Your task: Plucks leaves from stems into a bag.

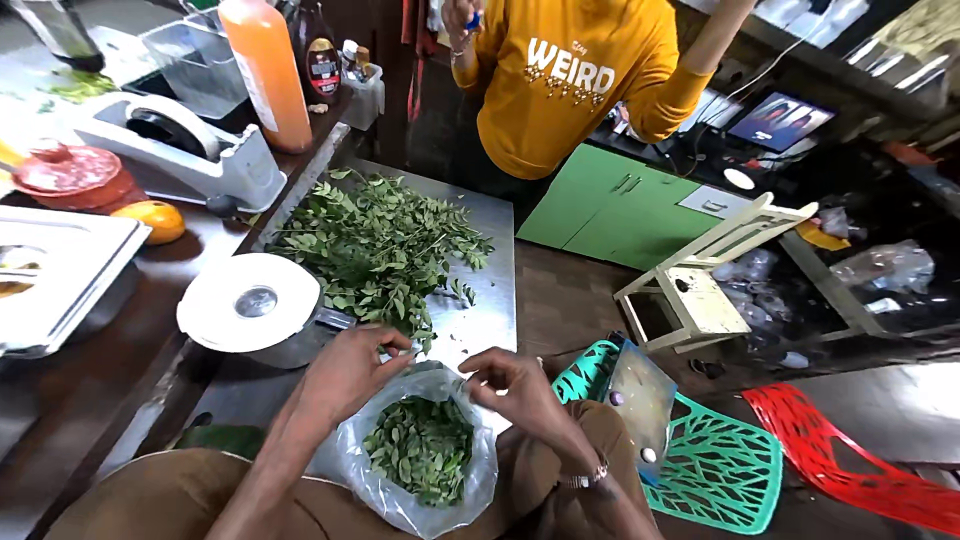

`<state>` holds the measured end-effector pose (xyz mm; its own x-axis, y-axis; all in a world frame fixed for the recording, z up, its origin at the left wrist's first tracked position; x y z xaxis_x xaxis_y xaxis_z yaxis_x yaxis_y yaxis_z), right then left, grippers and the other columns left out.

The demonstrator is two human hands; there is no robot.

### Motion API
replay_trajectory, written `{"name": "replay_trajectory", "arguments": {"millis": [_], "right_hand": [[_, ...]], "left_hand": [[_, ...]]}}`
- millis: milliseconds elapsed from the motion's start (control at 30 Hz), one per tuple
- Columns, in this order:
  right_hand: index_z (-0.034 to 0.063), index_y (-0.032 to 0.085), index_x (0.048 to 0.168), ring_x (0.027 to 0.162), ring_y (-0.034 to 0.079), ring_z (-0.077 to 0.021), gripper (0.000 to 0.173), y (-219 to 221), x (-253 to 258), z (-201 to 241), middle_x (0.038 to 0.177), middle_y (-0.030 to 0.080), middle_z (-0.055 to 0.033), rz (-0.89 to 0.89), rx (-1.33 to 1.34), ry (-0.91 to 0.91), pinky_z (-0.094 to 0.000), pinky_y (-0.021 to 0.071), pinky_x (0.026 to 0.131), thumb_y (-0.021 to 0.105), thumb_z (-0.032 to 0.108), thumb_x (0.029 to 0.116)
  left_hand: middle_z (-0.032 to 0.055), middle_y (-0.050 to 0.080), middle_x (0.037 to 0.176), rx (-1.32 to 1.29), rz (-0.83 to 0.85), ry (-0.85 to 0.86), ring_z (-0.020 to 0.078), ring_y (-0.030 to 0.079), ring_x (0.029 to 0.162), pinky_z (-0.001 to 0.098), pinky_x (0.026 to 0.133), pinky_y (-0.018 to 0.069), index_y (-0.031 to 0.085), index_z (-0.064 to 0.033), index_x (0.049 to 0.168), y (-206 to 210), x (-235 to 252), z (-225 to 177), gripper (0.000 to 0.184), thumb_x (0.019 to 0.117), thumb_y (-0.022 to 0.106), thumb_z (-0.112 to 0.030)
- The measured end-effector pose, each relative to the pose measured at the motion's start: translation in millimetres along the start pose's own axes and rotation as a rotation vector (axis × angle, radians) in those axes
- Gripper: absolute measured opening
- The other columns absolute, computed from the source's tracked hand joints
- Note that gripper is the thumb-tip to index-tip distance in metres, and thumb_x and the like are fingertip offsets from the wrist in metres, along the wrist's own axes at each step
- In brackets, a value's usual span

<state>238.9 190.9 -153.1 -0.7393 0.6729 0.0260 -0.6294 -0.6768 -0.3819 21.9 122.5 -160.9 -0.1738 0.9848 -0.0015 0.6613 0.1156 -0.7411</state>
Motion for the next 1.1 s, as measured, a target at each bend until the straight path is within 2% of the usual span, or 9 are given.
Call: {"name": "replay_trajectory", "arguments": {"millis": [67, 200, 300, 400, 500, 633, 833, 967, 1100], "right_hand": [[0.0180, 0.075, 0.118, 0.084, 0.074, -0.0111, 0.022, -3.4, -10.3, -3.2, 0.111, 0.074, 0.0032, 0.005, -0.128, 0.016, -0.0317, 0.0661, 0.074, 0.073, 0.021, 0.0959], [0.0173, 0.075, 0.105, 0.066, 0.071, -0.0147, 0.010, -52.1, 3.4, -56.5, 0.084, 0.075, 0.0009, -0.255, -0.179, 0.129, -0.0346, 0.0643, 0.060, 0.073, 0.020, 0.0954], [0.0159, 0.075, 0.100, 0.072, 0.070, -0.0122, 0.009, -46.6, 28.1, -116.6, 0.085, 0.073, 0.0016, -0.203, -0.407, 0.231, -0.0387, 0.0623, 0.070, 0.074, 0.022, 0.0933], [0.0151, 0.076, 0.095, 0.077, 0.070, -0.0149, 0.009, -19.2, 45.0, -151.2, 0.086, 0.073, -0.0001, -0.094, -0.548, 0.207, -0.0441, 0.0607, 0.076, 0.072, 0.022, 0.0925], [0.0131, 0.074, 0.096, 0.073, 0.069, -0.0198, 0.008, -16.7, 43.1, -147.5, 0.083, 0.072, -0.0039, -0.156, -0.552, 0.168, -0.0476, 0.0597, 0.069, 0.068, 0.018, 0.0940], [0.0137, 0.070, 0.106, 0.071, 0.068, -0.0210, 0.011, -34.8, 24.1, -153.3, 0.088, 0.071, -0.0063, -0.219, -0.529, 0.105, -0.0467, 0.0598, 0.064, 0.067, 0.016, 0.0966], [0.0152, 0.074, 0.102, 0.079, 0.070, -0.0188, 0.009, -25.1, 25.3, -163.1, 0.093, 0.072, -0.0044, -0.187, -0.522, 0.086, -0.0460, 0.0604, 0.072, 0.067, 0.016, 0.0960], [0.0116, 0.074, 0.101, 0.088, 0.069, -0.0292, 0.015, 1.1, 36.6, -173.9, 0.097, 0.069, -0.0120, -0.064, -0.698, 0.196, -0.0540, 0.0592, 0.076, 0.074, 0.022, 0.0905], [0.0069, 0.072, 0.098, 0.092, 0.069, -0.0314, 0.018, 16.9, 41.1, -188.2, 0.101, 0.069, -0.0137, 0.006, -0.774, 0.326, -0.0542, 0.0586, 0.080, 0.067, 0.024, 0.0949]], "left_hand": [[-0.0090, 0.070, 0.101, 0.030, 0.136, -0.041, 0.0086, 0.066, 0.078, 0.0390, 0.074, 0.0594, 0.075, -0.0303, 0.114, 17.8, -1.1, 7.8, 0.031, 0.0914, 0.073, -0.052], [-0.0030, 0.071, 0.116, 0.079, 0.357, -0.125, 0.0151, 0.069, 0.095, 0.0453, 0.090, 0.0578, 0.070, -0.0277, 0.126, 44.8, -13.4, 22.2, 0.049, 0.0904, 0.070, -0.060], [-0.0014, 0.070, 0.119, 0.110, 0.418, -0.150, 0.0166, 0.068, 0.100, 0.0462, 0.095, 0.0554, 0.068, -0.0267, 0.130, 51.1, -14.9, 22.5, 0.052, 0.0915, 0.068, -0.061], [-0.0030, 0.071, 0.118, 0.119, 0.408, -0.150, 0.0140, 0.069, 0.098, 0.0438, 0.093, 0.0566, 0.067, -0.0284, 0.131, 50.2, -14.4, 24.6, 0.052, 0.0911, 0.068, -0.061], [-0.0044, 0.071, 0.114, 0.126, 0.363, -0.156, 0.0126, 0.069, 0.093, 0.0427, 0.088, 0.0579, 0.069, -0.0288, 0.128, 43.6, -15.6, 29.8, 0.050, 0.0899, 0.070, -0.061], [-0.0028, 0.071, 0.112, 0.138, 0.327, -0.150, 0.0144, 0.069, 0.092, 0.0446, 0.086, 0.0591, 0.070, -0.0272, 0.125, 39.0, -12.2, 25.7, 0.049, 0.0883, 0.073, -0.059], [-0.0059, 0.070, 0.113, 0.147, 0.341, -0.127, 0.0099, 0.068, 0.089, 0.0403, 0.083, 0.0594, 0.070, -0.0298, 0.125, 41.6, -11.5, 22.5, 0.049, 0.0889, 0.070, -0.063], [-0.0076, 0.070, 0.108, 0.137, 0.305, -0.117, 0.0078, 0.067, 0.084, 0.0372, 0.079, 0.0591, 0.070, -0.0295, 0.123, 38.0, -12.7, 23.2, 0.047, 0.0892, 0.070, -0.062], [-0.0085, 0.070, 0.107, 0.107, 0.281, -0.098, 0.0069, 0.067, 0.082, 0.0360, 0.078, 0.0597, 0.070, -0.0292, 0.123, 37.4, -9.6, 21.1, 0.044, 0.0902, 0.071, -0.059]]}}
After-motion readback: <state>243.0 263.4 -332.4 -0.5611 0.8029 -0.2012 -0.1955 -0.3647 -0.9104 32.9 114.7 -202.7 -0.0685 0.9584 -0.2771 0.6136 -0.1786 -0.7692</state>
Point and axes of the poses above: each hand's wrist, its own x-axis towards the middle knuckle, its own y-axis out of the palm, z = x × y, the point moved 10 cm from there along x, towards the middle knuckle
